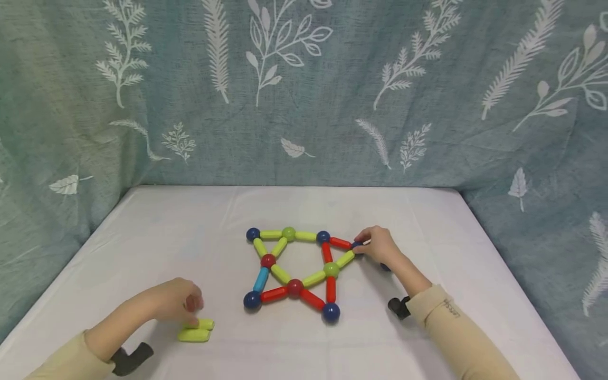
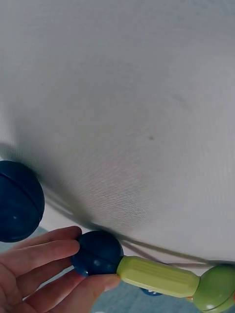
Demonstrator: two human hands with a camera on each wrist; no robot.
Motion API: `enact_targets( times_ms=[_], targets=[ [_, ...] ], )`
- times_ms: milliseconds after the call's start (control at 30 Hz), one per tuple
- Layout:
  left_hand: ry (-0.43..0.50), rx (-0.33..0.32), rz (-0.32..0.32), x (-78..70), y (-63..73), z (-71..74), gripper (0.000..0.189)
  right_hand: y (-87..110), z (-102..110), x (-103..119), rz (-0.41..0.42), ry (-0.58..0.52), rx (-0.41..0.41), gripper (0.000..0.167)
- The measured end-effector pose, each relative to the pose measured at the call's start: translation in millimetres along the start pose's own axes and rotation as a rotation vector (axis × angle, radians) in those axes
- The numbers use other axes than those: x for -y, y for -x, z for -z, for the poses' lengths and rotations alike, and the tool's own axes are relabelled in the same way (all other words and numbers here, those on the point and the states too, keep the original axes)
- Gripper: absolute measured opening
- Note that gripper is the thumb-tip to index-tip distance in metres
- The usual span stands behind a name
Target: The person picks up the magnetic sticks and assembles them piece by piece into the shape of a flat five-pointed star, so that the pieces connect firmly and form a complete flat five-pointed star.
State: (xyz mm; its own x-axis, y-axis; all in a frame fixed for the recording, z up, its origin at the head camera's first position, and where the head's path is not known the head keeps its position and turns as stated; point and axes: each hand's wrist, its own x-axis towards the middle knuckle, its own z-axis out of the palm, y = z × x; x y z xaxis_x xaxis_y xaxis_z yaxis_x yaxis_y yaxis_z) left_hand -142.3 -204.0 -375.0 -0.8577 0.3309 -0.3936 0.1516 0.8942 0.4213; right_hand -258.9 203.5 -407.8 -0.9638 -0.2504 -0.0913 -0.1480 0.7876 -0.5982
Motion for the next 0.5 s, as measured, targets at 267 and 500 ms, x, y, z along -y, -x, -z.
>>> enact_targets(
  times_ms=[267, 500],
  targets=[
    [0.154, -0.007, -0.09, 29.3, 16.7, -8.5, 0.015, -3.0, -1.9, -1.6, -0.004, -0.013, -0.006, 0.027],
    [0.124, -0.025, -0.146, 29.2, 15.8, -10.0, 0.006, -3.8, -5.6, -1.8, -0.011, -0.017, -0.017, 0.027]
  ],
)
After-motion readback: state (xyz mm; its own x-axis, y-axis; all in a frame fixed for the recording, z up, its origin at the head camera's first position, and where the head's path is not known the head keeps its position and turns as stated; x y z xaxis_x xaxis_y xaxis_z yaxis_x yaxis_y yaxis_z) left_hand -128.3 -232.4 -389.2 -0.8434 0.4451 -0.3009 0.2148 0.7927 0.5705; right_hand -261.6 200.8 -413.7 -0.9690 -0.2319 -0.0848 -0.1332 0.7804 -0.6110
